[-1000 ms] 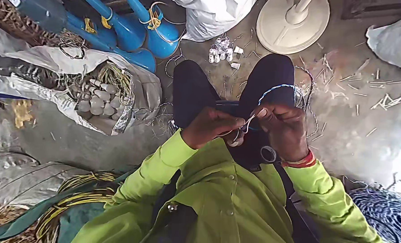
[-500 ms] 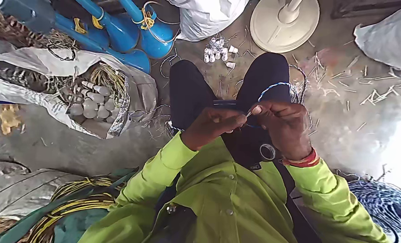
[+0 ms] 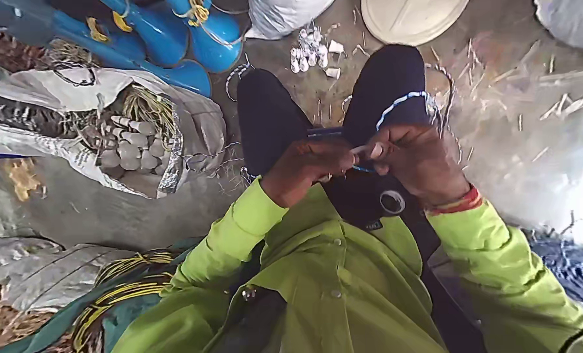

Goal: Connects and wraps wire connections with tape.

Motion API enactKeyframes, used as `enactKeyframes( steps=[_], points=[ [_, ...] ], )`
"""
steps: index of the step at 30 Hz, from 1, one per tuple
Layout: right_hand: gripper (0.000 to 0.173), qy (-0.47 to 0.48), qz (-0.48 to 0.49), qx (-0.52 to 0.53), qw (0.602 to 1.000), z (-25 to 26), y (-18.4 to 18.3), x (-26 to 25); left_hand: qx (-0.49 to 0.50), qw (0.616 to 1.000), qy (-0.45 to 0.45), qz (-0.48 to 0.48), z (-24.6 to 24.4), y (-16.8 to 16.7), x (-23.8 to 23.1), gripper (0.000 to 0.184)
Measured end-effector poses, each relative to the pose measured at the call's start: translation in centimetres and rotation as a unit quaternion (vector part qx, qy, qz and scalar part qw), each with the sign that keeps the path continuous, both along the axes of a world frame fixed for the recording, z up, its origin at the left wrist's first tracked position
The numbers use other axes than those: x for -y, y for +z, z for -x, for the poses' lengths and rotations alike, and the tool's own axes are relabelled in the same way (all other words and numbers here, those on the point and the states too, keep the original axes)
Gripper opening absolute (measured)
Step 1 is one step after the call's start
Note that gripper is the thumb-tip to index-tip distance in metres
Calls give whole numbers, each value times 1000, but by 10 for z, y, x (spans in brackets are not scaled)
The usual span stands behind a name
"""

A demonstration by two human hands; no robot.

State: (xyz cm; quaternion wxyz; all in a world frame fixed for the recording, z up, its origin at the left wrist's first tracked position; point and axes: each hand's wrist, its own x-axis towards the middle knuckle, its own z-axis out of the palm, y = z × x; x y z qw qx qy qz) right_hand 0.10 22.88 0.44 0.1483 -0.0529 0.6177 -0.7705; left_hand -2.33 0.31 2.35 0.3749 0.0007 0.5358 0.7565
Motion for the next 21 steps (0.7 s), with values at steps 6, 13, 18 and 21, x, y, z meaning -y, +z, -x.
enactKeyframes(
  steps=[6, 13, 18, 21],
  points=[
    [9, 12, 50, -63, 997, 15, -15, -14, 87, 986, 14, -142, -4, -7, -12, 15],
    [16, 12, 37, -61, 997, 8, -31, -8, -23, 988, 84, -127, -15, -17, -31, 19],
    [25, -51, -15, -64, 997, 5, -21, -14, -105, 981, 124, -101, -30, -24, -36, 24],
    [36, -102, -160, -111, 975, -9, -4, -43, -157, 980, 111, -49, -29, -21, -29, 23]
  ],
)
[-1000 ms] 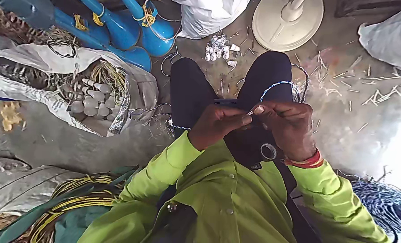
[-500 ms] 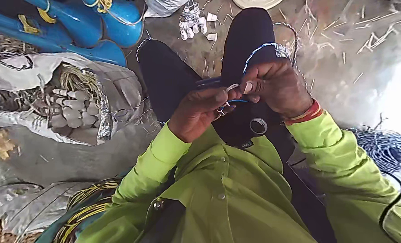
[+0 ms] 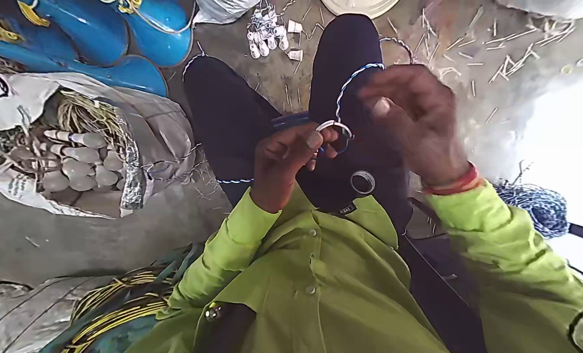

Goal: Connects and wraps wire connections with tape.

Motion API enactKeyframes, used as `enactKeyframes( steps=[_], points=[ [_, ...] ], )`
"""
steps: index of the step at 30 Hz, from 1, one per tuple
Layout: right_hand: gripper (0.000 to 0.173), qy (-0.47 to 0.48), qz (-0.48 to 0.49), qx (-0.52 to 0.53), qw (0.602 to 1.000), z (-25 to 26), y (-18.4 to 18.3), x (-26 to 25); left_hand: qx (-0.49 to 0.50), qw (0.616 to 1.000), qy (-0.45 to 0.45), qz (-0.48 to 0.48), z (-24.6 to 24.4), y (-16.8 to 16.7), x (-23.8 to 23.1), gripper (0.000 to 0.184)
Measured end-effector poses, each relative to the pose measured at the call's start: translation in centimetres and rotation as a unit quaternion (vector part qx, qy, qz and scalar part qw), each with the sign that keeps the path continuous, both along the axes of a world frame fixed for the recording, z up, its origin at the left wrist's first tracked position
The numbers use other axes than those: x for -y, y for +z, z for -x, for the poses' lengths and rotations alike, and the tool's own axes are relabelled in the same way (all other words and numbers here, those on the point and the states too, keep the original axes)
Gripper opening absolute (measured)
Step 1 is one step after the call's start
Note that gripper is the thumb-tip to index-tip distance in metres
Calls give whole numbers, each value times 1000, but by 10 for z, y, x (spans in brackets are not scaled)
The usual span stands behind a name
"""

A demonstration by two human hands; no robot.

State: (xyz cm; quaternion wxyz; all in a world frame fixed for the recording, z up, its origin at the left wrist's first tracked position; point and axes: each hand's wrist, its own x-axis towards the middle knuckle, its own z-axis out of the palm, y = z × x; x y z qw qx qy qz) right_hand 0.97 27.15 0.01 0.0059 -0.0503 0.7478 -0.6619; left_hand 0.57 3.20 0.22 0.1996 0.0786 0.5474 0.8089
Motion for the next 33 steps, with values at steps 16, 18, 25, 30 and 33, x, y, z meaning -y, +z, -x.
enactKeyframes(
  steps=[16, 18, 25, 30, 33],
  points=[
    [24, 173, -260, 10, 950, -31, 16, -10, 41, 992, 7, 122, -12, -6, 17, 40],
    [28, 64, -158, 114, 979, -31, 30, -12, 33, 992, 2, 119, -15, -4, 17, 40],
    [20, -46, -83, 226, 970, -47, 29, 2, -95, 989, -24, 108, -17, -2, 5, 24],
    [6, -33, -107, 234, 966, -49, 29, 13, -162, 975, -20, 154, -20, 5, -8, 28],
    [4, -36, -126, 230, 964, -50, 29, 14, -177, 966, -19, 189, -20, 2, -12, 29]
  ],
)
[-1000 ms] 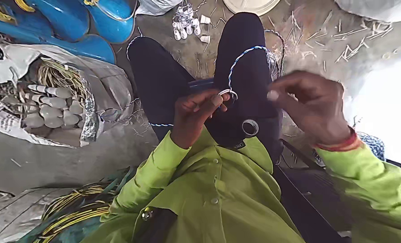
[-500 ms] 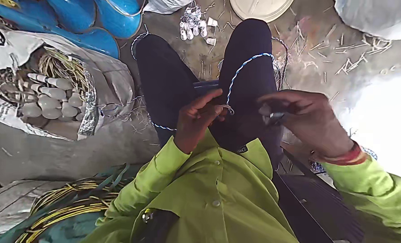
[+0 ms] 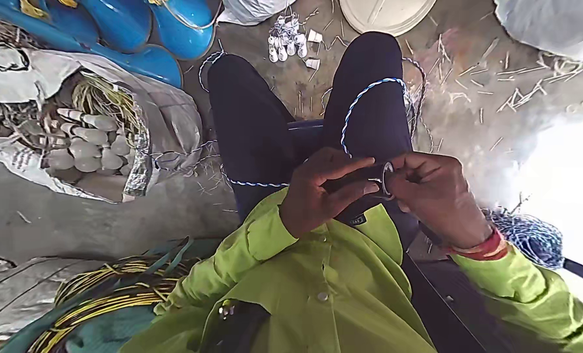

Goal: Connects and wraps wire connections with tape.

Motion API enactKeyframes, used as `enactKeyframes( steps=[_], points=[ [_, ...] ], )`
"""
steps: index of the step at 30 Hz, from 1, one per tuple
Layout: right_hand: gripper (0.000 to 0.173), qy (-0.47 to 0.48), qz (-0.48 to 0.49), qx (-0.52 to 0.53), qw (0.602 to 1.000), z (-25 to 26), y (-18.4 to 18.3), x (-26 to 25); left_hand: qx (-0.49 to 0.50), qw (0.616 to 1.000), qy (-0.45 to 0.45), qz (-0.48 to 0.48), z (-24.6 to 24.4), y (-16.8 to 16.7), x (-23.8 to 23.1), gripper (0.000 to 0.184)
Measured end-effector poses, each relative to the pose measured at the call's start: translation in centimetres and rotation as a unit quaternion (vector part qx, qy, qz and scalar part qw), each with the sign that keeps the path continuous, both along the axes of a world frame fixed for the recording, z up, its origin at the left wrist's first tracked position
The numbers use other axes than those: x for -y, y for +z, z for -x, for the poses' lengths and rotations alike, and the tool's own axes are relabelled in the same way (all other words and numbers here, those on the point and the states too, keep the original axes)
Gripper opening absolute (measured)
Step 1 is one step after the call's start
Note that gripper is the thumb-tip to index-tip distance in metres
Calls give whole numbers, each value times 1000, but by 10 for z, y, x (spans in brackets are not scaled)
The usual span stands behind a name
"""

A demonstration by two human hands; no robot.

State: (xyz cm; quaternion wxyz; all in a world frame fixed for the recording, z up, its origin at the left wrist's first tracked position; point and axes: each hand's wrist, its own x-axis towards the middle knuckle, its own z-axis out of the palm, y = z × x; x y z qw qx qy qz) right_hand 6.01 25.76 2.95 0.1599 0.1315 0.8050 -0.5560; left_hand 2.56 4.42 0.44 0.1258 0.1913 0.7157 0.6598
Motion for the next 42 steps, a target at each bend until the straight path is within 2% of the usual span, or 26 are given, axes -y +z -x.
enactKeyframes(
  steps=[6, 12, 14, 17, 19, 21, 24, 27, 32, 42],
  points=[
    [10, 14, -5, -41, 999, -2, -2, -2, 5, 1000, 3, -17, -1, -2, 0, 16],
    [12, 43, -10, -57, 997, -3, -6, -2, -155, 984, 14, 86, -1, -4, -1, 14],
    [13, 87, 1, -65, 994, -1, -8, -7, -103, 993, -12, 57, 0, -4, -1, 16],
    [17, 137, 4, -58, 989, 0, -11, -16, 109, 991, -73, -22, -1, -7, 2, 19],
    [18, 127, 19, -33, 991, 0, -13, -17, 186, 978, -90, -43, 1, -5, 6, 22],
    [17, 77, 73, -5, 994, -2, -14, -14, 199, 974, -85, -69, 4, -1, 10, 30],
    [26, 1, 156, 47, 987, -7, -18, -7, 190, 974, -77, -99, 9, 3, 17, 40],
    [22, -33, 179, 80, 980, -12, -20, 1, 157, 983, -53, -81, 10, 2, 23, 40],
    [3, -28, 187, 107, 976, -16, -21, 12, 89, 996, -1, -10, 4, 2, 25, 38],
    [13, -34, 256, 156, 953, -8, -28, 23, -41, 994, -8, 99, -4, 0, 27, 30]
  ],
)
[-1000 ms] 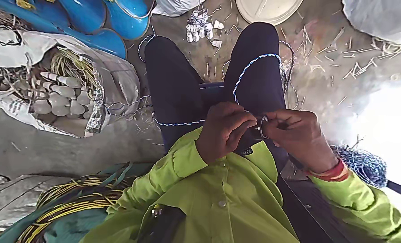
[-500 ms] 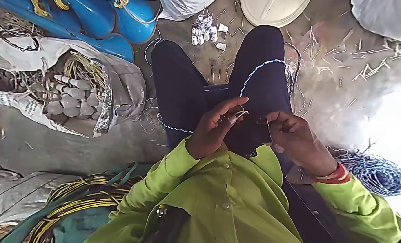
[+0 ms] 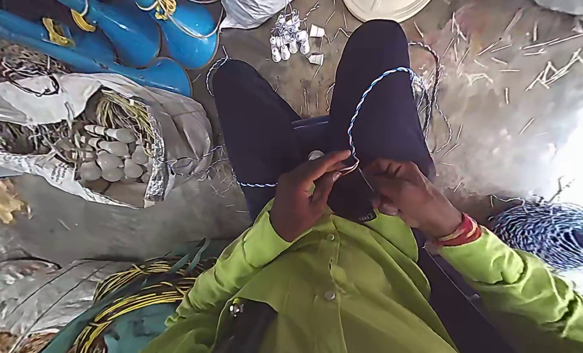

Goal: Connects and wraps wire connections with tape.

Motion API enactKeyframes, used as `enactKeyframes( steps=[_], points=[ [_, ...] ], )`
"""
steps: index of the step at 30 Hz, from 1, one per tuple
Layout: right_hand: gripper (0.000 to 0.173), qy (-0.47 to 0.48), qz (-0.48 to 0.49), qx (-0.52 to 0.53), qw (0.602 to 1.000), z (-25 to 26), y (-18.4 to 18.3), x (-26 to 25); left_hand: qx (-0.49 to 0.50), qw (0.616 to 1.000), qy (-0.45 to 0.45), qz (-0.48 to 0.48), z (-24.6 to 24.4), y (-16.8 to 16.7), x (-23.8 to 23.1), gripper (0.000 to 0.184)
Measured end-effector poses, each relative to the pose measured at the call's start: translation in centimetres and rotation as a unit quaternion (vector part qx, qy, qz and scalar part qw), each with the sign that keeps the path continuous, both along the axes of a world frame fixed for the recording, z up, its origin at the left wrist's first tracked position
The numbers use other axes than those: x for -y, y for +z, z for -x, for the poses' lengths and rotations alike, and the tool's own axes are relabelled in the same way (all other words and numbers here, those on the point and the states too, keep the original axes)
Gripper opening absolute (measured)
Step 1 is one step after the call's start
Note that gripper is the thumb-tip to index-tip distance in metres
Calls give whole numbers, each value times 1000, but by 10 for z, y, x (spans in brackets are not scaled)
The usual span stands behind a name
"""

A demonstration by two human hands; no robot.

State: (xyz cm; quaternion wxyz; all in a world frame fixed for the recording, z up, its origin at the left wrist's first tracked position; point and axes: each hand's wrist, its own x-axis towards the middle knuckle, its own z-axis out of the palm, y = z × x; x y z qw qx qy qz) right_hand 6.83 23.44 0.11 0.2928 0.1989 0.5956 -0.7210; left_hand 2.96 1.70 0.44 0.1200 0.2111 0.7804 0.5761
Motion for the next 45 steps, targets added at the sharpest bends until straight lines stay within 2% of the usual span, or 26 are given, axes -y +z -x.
enactKeyframes(
  steps=[3, 5, 8, 11, 13, 16, 24, 31, 33, 36, 38, 41, 43, 45],
  points=[
    [12, -7, 25, 7, 1000, 0, -2, 1, -50, 999, 12, 10, -2, -3, -1, 29],
    [11, -9, 40, 4, 999, -1, -3, 1, -45, 999, 17, 3, -1, -4, -1, 38],
    [8, -4, 61, -3, 998, -3, -8, -1, 22, 999, 23, -37, -1, -5, 1, 55],
    [8, -2, 82, -8, 997, -4, -12, -2, 130, 988, 8, -79, 2, -3, 7, 60],
    [7, 2, 87, -9, 996, -4, -13, -2, 190, 977, -1, -100, 3, -4, 12, 51],
    [4, 13, 79, -17, 997, -4, -14, -2, 221, 970, -11, -102, 4, -6, 16, 26],
    [3, 26, 57, -37, 997, -6, -13, 0, 261, 964, -35, -46, 1, 3, 15, 21],
    [4, 35, 10, -35, 999, -6, -12, 3, 149, 989, -20, 9, -1, -4, 11, 16],
    [12, 31, -25, -47, 998, -7, -9, 4, 131, 991, 1, 16, -2, -5, 9, 15],
    [23, 55, -64, -132, 988, -13, -10, 1, 120, 992, 15, 26, -2, -2, 9, 16],
    [28, 97, -84, -222, 967, -19, -12, -4, 112, 993, 21, 40, -2, 3, 10, 16],
    [26, 147, -127, -303, 933, -22, -9, -1, 68, 995, 19, 65, -2, 3, 9, 16],
    [17, 150, -91, -285, 942, -20, -2, -1, 20, 996, 4, 88, -3, 0, 8, 15],
    [16, 121, 33, -238, 963, -13, 12, -4, -27, 995, -15, 95, -7, -4, 5, 16]
  ],
)
